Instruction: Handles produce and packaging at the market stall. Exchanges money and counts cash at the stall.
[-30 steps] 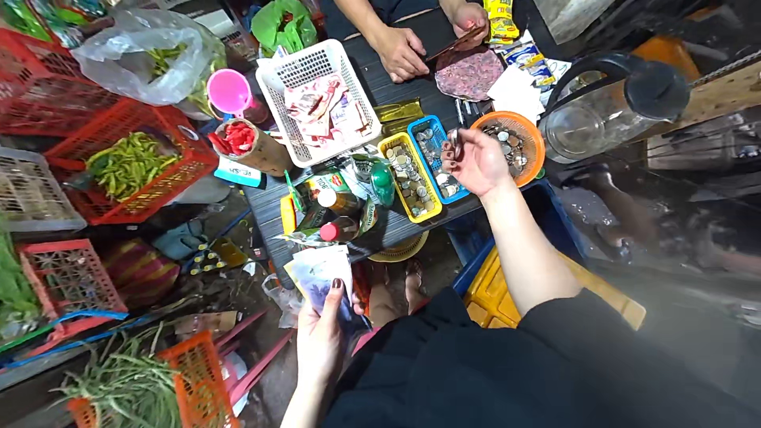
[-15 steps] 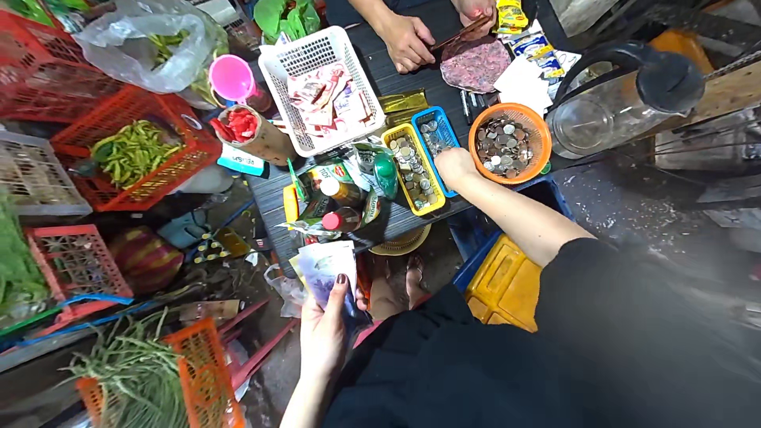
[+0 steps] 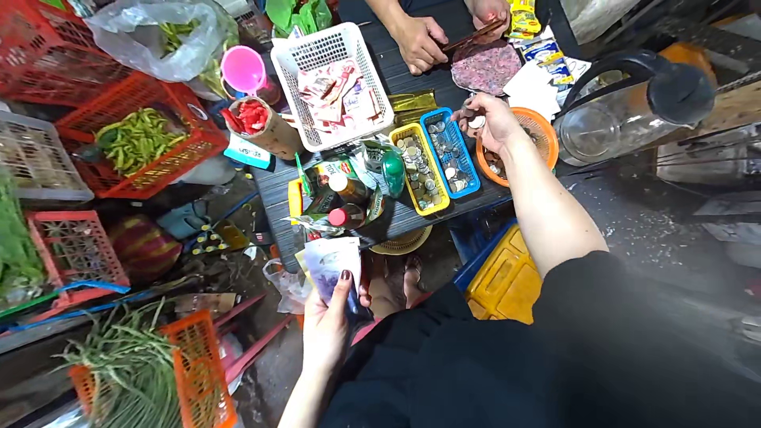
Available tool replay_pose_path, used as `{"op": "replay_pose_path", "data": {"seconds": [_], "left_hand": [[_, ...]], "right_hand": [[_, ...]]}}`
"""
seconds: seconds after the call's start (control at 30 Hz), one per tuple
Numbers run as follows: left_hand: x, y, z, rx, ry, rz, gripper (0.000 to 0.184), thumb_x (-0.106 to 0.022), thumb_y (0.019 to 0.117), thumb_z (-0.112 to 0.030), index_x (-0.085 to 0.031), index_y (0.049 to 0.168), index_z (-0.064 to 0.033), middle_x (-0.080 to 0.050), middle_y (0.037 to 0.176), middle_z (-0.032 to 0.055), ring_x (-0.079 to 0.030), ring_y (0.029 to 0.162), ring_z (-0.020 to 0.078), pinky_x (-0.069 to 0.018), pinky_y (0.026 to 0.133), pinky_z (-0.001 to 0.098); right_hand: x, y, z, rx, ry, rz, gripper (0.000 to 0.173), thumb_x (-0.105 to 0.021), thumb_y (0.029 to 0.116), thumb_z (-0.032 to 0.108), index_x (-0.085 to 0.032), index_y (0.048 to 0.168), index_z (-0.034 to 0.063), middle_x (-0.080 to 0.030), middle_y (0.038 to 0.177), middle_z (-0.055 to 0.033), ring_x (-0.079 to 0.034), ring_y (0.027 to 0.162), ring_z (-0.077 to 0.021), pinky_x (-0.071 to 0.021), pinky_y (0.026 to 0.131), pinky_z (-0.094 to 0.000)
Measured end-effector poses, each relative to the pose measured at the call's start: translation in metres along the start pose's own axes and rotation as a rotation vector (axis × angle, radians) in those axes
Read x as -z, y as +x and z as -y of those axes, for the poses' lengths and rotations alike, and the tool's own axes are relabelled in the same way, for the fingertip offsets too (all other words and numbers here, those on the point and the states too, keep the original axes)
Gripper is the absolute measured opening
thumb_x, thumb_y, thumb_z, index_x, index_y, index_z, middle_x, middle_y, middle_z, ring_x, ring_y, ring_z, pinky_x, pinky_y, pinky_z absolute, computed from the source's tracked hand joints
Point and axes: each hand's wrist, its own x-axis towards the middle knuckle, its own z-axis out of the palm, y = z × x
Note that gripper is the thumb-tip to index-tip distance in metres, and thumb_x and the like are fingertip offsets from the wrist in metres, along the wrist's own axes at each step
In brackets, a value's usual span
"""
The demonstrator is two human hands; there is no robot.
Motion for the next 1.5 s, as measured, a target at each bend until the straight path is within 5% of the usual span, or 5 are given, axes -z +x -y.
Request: {"op": "replay_pose_path", "data": {"seconds": [0.3, 0.63, 0.83, 1.07, 1.5], "left_hand": [[-0.002, 0.002, 0.000, 0.008, 0.051, -0.005, 0.021, -0.040, 0.1062, -0.007, -0.061, 0.099, -0.0068, -0.070, 0.070, 0.0001, -0.068, 0.059, 0.0098, -0.0606, 0.060, 0.0243], [-0.005, 0.005, 0.000, -0.023, 0.062, 0.014, 0.022, -0.040, 0.1061, -0.008, -0.061, 0.099, -0.0080, -0.070, 0.070, 0.0002, -0.068, 0.058, 0.0097, -0.0610, 0.059, 0.0241], [-0.011, 0.007, -0.002, -0.022, 0.063, 0.012, 0.024, -0.037, 0.1062, -0.007, -0.060, 0.097, -0.0081, -0.069, 0.070, -0.0013, -0.067, 0.057, 0.0080, -0.0599, 0.058, 0.0221], [-0.021, 0.001, 0.003, -0.027, 0.080, 0.042, 0.023, -0.039, 0.1055, -0.006, -0.061, 0.098, -0.0089, -0.070, 0.070, -0.0014, -0.067, 0.058, 0.0083, -0.0601, 0.059, 0.0228], [-0.017, -0.035, 0.012, 0.008, 0.017, 0.027, 0.023, -0.038, 0.1060, -0.006, -0.060, 0.098, -0.0064, -0.070, 0.071, 0.0005, -0.068, 0.059, 0.0103, -0.0606, 0.059, 0.0249]], "right_hand": [[-0.044, 0.019, -0.059, -0.178, -0.945, -0.102, 0.028, -0.063, 0.0948, 0.015, -0.070, 0.115, -0.0029, -0.068, 0.115, -0.0274, -0.066, 0.109, -0.0430, -0.0517, 0.091, -0.0647], [-0.053, 0.002, -0.054, -0.197, -0.906, -0.169, 0.037, -0.054, 0.1039, 0.023, -0.057, 0.131, -0.0026, -0.066, 0.121, -0.0264, -0.066, 0.114, -0.0407, -0.0534, 0.094, -0.0595], [0.004, -0.057, -0.031, -0.025, 0.112, -0.284, 0.026, -0.045, 0.0988, 0.008, -0.052, 0.124, 0.0034, -0.064, 0.081, -0.0007, -0.047, 0.053, -0.0038, -0.0384, 0.047, -0.0208], [0.085, -0.047, -0.055, -0.122, -0.817, -0.414, 0.026, -0.077, 0.0872, 0.014, -0.077, 0.112, 0.0066, -0.071, 0.117, -0.0202, -0.066, 0.113, -0.0377, -0.0489, 0.099, -0.0618], [0.078, -0.040, -0.068, 0.007, -1.236, -0.282, 0.033, -0.057, 0.1027, 0.024, -0.072, 0.115, -0.0026, -0.063, 0.128, -0.0276, -0.061, 0.120, -0.0455, -0.0491, 0.098, -0.0654]]}}
